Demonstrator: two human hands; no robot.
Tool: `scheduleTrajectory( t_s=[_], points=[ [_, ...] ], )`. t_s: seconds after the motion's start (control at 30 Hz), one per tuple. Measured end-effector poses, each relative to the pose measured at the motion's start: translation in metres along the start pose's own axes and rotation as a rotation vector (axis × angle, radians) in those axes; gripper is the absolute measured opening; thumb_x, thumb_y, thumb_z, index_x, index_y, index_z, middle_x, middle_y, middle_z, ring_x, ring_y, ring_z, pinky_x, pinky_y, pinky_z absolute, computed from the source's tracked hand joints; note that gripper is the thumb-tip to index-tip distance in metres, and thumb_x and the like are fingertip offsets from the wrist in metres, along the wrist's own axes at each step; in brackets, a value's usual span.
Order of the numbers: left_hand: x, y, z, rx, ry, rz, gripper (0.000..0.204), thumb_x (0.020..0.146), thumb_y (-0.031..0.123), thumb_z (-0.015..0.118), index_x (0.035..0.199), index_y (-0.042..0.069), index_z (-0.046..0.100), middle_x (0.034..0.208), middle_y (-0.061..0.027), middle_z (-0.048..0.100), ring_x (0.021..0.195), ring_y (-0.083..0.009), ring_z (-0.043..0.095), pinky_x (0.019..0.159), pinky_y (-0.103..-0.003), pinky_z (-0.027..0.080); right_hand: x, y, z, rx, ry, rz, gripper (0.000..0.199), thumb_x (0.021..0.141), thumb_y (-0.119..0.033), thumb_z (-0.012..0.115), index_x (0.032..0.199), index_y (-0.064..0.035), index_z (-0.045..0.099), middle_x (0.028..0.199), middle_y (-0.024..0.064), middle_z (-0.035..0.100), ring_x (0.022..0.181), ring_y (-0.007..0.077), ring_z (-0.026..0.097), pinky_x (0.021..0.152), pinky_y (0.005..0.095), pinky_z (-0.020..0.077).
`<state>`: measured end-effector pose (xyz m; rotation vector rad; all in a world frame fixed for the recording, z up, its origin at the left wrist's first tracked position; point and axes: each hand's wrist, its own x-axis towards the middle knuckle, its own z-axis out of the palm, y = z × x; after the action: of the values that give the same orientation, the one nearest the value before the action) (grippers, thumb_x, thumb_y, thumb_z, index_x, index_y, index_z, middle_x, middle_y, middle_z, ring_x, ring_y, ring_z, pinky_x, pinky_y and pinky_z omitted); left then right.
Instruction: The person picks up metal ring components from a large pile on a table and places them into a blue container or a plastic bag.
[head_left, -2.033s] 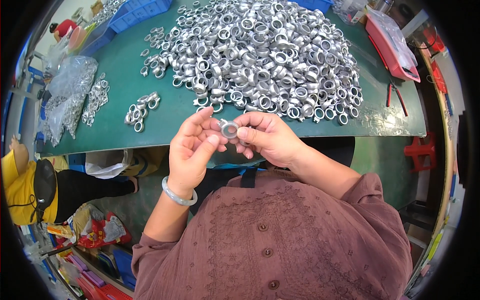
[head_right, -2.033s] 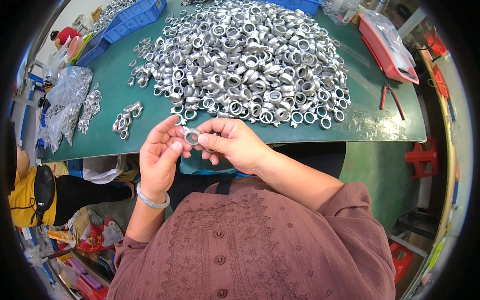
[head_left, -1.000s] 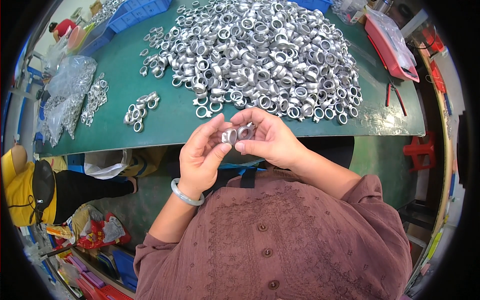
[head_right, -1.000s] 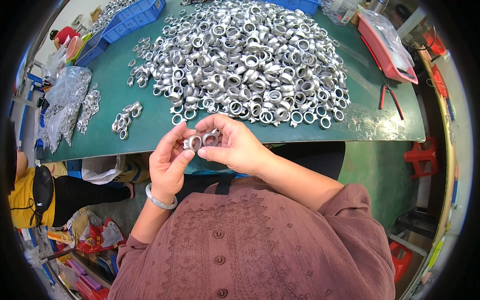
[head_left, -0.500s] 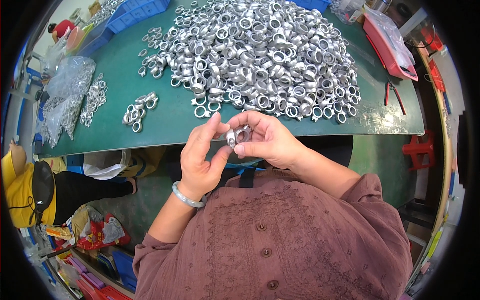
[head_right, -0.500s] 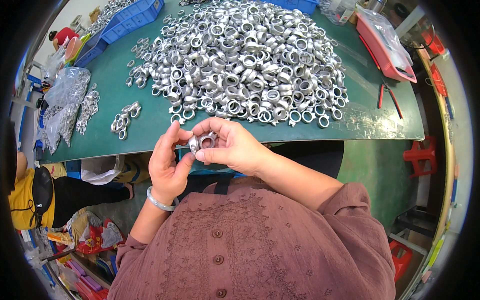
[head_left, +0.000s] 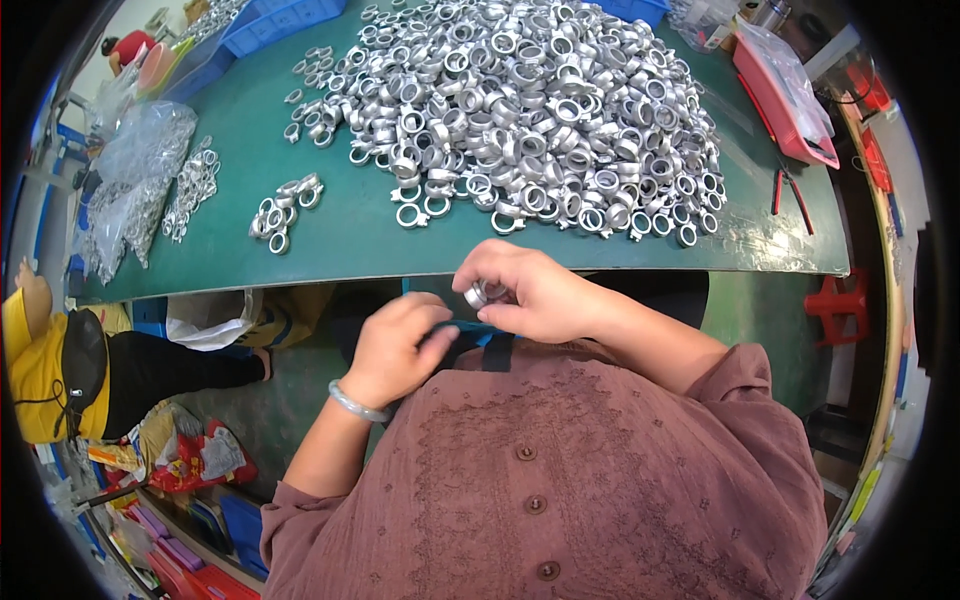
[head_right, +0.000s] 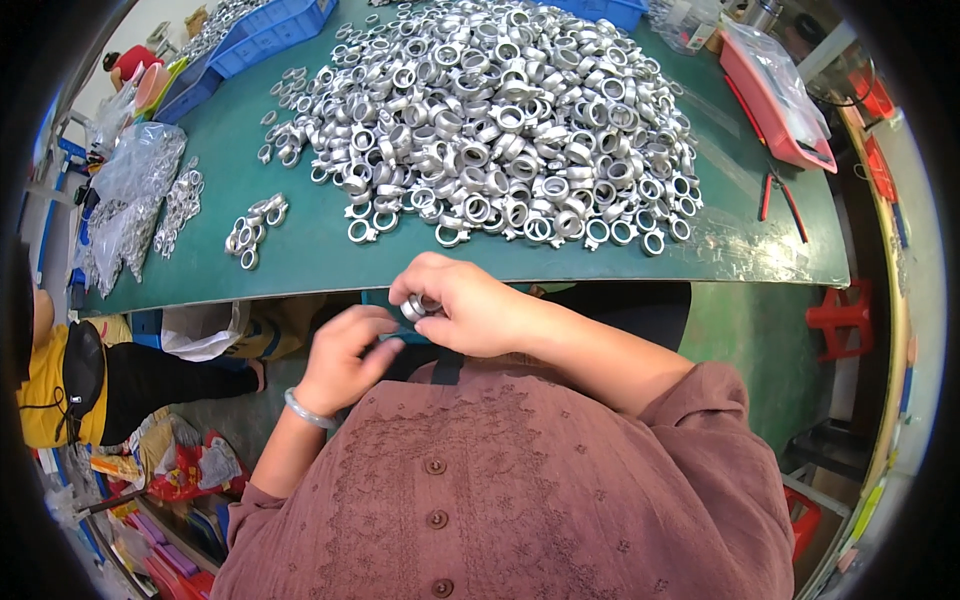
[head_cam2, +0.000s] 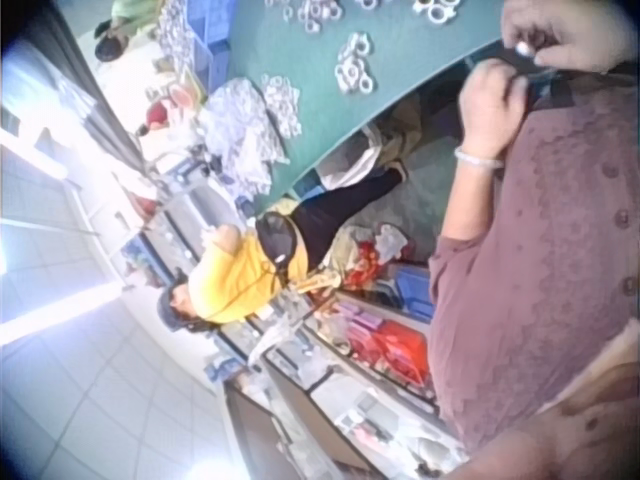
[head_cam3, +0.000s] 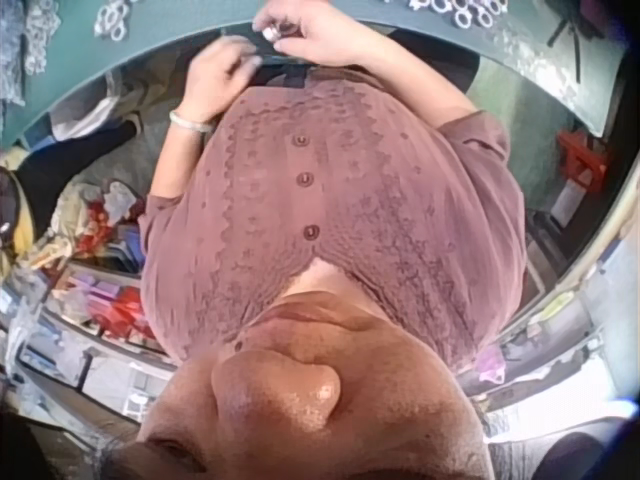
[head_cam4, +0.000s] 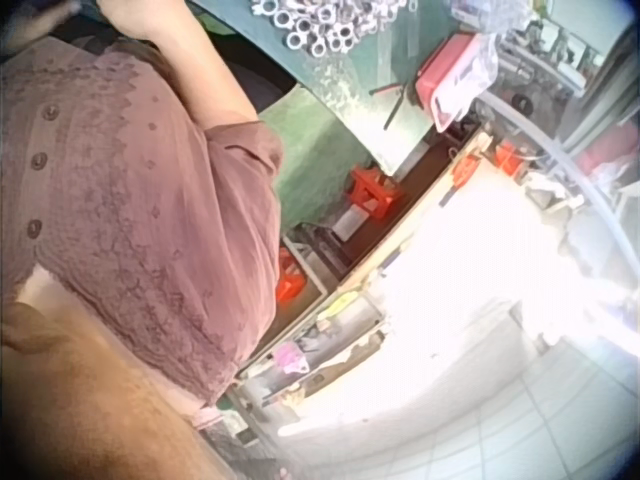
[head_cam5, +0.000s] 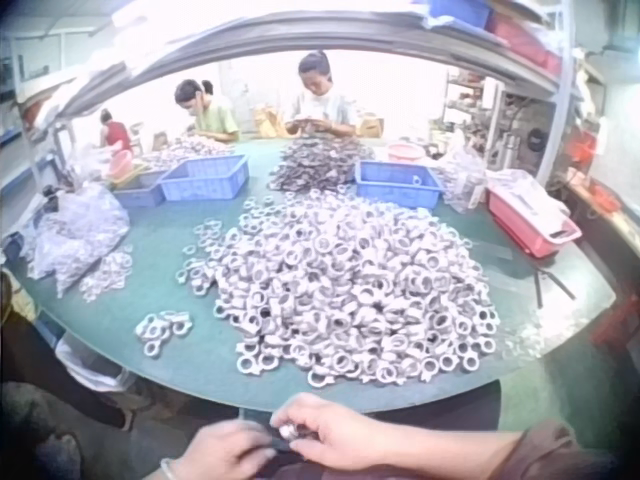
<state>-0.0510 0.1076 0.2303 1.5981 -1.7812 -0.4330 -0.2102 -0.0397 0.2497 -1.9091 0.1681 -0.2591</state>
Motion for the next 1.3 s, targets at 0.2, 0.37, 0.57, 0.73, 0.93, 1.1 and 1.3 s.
scheduleTrajectory(
  t_s=[0.2,0.37,0.57,0.73,0.93,1.1,1.3],
  points=[
    [-0.010,-0.011,0.032,0.254,-0.419,-0.318,0.022,0.071,0.017,0.059,0.089,0.005,0.058,0.090,-0.0142,0.058,0.076,-0.0328,0.058,0.063,-0.039,0.048,0.001,0.003,0.021,-0.533,-0.157,-0.203,0.021,0.070,0.000,0.054,0.091,-0.0007,0.054,0.091,0.0118,0.049,0.084,0.0294,0.052,0.072,0.0331,0.0477],
    [-0.017,0.002,0.031,0.185,-0.357,-0.132,0.014,0.067,0.015,0.057,0.075,0.004,0.057,0.072,-0.0118,0.054,0.069,-0.0310,0.056,0.059,-0.038,0.046,0.004,0.020,0.028,-0.929,-0.269,-0.210,0.017,0.068,-0.007,0.056,0.085,-0.0035,0.055,0.088,0.0097,0.051,0.082,0.0240,0.055,0.068,0.0333,0.0493],
    [-0.027,0.014,0.020,0.172,-0.374,-0.164,0.008,0.068,0.012,0.056,0.071,0.005,0.055,0.069,-0.0099,0.052,0.066,-0.0286,0.055,0.057,-0.037,0.046,0.018,-0.010,0.022,-0.886,-0.281,-0.157,0.015,0.068,-0.009,0.058,0.082,-0.0060,0.056,0.089,0.0110,0.058,0.078,0.0276,0.059,0.063,0.0368,0.0491],
    [-0.026,0.005,0.022,0.268,-0.353,-0.221,0.018,0.071,0.017,0.059,0.086,0.006,0.057,0.079,-0.0099,0.055,0.070,-0.0282,0.058,0.058,-0.036,0.047,0.085,-0.034,0.016,-0.798,-0.219,-0.139,0.020,0.074,-0.013,0.059,0.091,-0.0048,0.055,0.082,0.0139,0.057,0.079,0.0329,0.058,0.067,0.0412,0.0468],
    [-0.025,0.011,0.008,0.251,-0.234,-0.229,0.044,0.074,0.021,0.062,0.114,0.007,0.051,0.116,-0.0129,0.051,0.084,-0.0284,0.060,0.067,-0.033,0.051,0.199,-0.020,0.032,-0.848,-0.089,-0.094,0.045,0.070,-0.019,0.068,0.109,-0.0044,0.050,0.108,0.0160,0.050,0.096,0.0320,0.054,0.078,0.0399,0.0466],
    [-0.022,0.011,-0.012,0.131,-0.045,-0.216,0.040,0.074,0.016,0.065,0.111,0.005,0.054,0.111,-0.0137,0.054,0.078,-0.0280,0.061,0.064,-0.032,0.051,0.239,-0.006,0.039,-0.879,-0.124,-0.035,0.044,0.068,-0.027,0.071,0.107,-0.0124,0.057,0.109,0.0115,0.051,0.100,0.0298,0.053,0.083,0.0391,0.0457],
    [-0.027,-0.003,-0.030,-0.214,0.206,-0.363,0.024,0.076,0.010,0.064,0.099,0.001,0.059,0.090,-0.0113,0.060,0.055,-0.0143,0.053,0.053,-0.024,0.045,0.234,-0.004,0.032,-0.857,-0.143,-0.007,0.020,0.073,-0.012,0.058,0.093,-0.0137,0.064,0.110,0.0104,0.052,0.095,0.0282,0.056,0.079,0.0377,0.0466]
  ],
)
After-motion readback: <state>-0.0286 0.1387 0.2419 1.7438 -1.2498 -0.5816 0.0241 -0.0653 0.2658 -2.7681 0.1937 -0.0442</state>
